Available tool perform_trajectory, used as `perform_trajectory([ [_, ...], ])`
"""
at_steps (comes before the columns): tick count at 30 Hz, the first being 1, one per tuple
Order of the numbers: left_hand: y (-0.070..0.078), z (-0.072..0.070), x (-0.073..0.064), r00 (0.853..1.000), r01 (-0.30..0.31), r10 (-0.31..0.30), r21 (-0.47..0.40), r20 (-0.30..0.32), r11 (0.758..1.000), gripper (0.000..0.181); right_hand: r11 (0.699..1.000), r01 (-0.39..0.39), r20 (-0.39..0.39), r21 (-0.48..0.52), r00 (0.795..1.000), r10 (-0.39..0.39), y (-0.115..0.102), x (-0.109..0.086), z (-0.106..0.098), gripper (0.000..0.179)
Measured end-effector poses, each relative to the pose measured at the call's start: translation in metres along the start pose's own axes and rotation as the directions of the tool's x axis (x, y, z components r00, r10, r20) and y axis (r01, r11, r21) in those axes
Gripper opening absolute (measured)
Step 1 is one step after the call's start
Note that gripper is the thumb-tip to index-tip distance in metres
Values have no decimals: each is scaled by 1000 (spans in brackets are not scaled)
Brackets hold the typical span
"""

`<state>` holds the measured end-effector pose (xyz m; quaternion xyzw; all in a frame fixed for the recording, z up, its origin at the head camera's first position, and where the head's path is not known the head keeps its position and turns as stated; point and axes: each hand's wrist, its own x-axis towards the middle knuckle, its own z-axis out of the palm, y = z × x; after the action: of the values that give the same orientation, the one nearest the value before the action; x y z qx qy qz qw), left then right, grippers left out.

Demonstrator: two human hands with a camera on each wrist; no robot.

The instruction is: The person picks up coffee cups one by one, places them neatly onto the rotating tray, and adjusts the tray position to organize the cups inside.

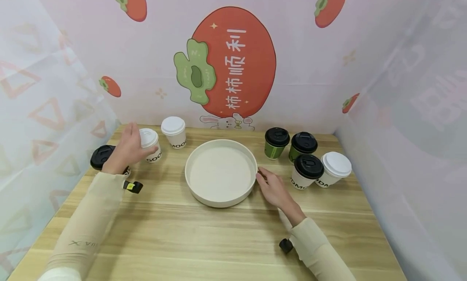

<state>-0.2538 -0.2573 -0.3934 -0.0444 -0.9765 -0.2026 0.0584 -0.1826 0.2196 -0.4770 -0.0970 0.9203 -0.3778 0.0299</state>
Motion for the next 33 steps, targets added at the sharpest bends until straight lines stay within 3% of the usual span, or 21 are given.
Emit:
perform_trajectory([
  [4,-6,9,10,999,42,-41,-55,19,998,109,1000,-7,4,18,1000,7,3,1,2,49],
  [9,-9,22,13,993,113,-115,-141,-9,984,98,1000,2,1,29,1000,-2,7,1,5,48],
  [15,-11,39,10,965,208,-247,-320,-87,924,93,999,1,3,47,1000,-2,11,1,5,48],
  [20,-15,54,9,929,223,-326,-438,-176,871,96,998,-13,11,60,1000,12,12,1,5,50],
  [24,-19,61,9,903,218,-372,-518,-215,827,98,996,-19,9,83,1000,18,10,2,5,52],
  [30,-24,69,7,875,212,-411,-560,-257,801,99,995,-17,15,102,1000,16,9,5,7,51],
  [33,-24,70,5,875,196,-404,-567,-266,800,98,995,-19,19,100,1000,17,10,5,8,51],
])
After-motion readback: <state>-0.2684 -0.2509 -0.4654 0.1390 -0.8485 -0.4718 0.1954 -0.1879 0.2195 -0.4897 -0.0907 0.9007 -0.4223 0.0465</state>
